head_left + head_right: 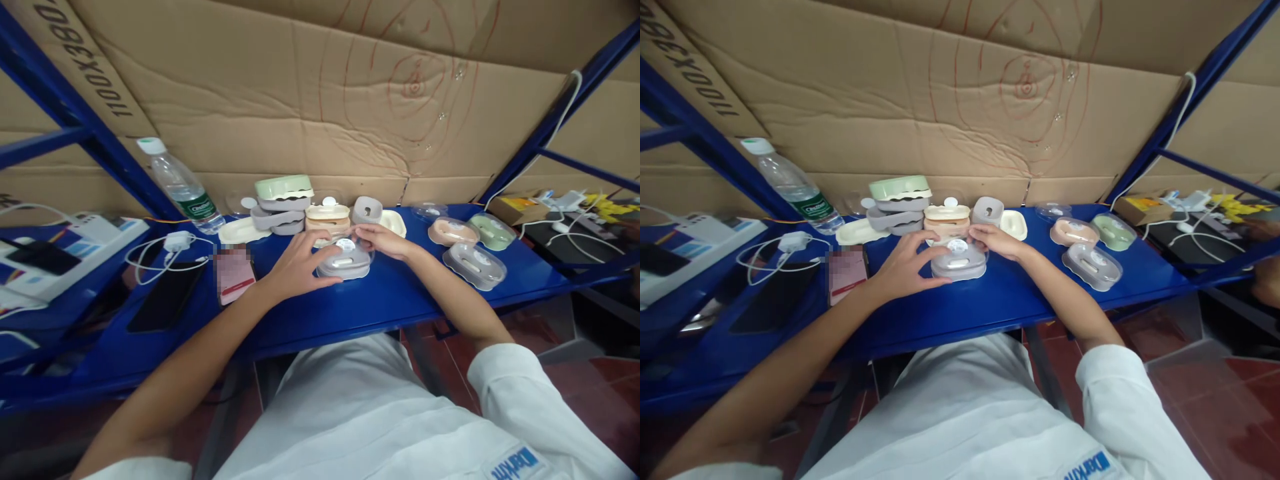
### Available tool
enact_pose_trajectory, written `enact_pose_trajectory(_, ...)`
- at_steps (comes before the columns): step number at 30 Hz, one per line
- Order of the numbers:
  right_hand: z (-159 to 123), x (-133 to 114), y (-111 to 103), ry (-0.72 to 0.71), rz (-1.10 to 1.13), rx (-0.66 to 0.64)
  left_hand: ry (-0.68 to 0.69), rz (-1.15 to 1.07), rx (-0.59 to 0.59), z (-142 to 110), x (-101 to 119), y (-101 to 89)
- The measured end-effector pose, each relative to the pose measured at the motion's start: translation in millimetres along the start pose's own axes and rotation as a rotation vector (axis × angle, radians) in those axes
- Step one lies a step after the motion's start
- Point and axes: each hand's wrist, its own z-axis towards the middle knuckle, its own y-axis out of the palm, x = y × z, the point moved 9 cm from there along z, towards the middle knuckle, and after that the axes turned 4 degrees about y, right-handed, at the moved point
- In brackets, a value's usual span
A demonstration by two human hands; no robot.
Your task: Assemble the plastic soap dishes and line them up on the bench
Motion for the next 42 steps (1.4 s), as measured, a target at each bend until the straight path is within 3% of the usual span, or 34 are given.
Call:
enact_pose_trajectory(5, -3.9, -19.5, 5.1, -0.266, -0.425, 0.215, -0.065, -0.132, -0.239, -9.0, -10.8, 33.9)
enact_pose_trajectory(7, -7.6, -22.5, 14.9, -0.321, -0.513, 0.146, -0.109, -0.147, -0.266, -12.6, -16.6, 39.2)
enact_pose_trajectory(10, -11.6, -13.3, 35.1, -0.327, -0.545, -0.089, -0.151, -0.128, -0.288, -15.1, -23.3, 40.9)
enact_pose_trajectory(12, -14.4, -6.7, 43.6, -0.335, -0.585, -0.171, -0.145, -0.121, -0.291, -15.1, -24.7, 40.3)
enact_pose_trajectory(22, -17.6, -18.1, 54.2, -0.547, -0.707, -0.109, -0.069, 0.015, -0.264, -12.9, -15.0, 41.0)
enact_pose_trajectory(25, -14.3, -14.6, 52.4, -0.536, -0.687, -0.105, -0.105, -0.066, -0.275, -12.9, -18.1, 42.3)
enact_pose_trajectory(30, -8.9, -5.5, 44.1, -0.427, -0.683, -0.045, -0.306, -0.280, -0.282, -19.9, -41.7, 45.6)
enact_pose_trajectory(35, -9.3, -6.6, 45.4, -0.435, -0.635, -0.056, -0.327, -0.406, -0.293, -23.1, -49.4, 44.9)
enact_pose_trajectory(42, -14.1, -14.4, 54.2, -0.481, -0.696, -0.104, -0.401, -0.140, -0.513, -29.5, -45.2, 46.3)
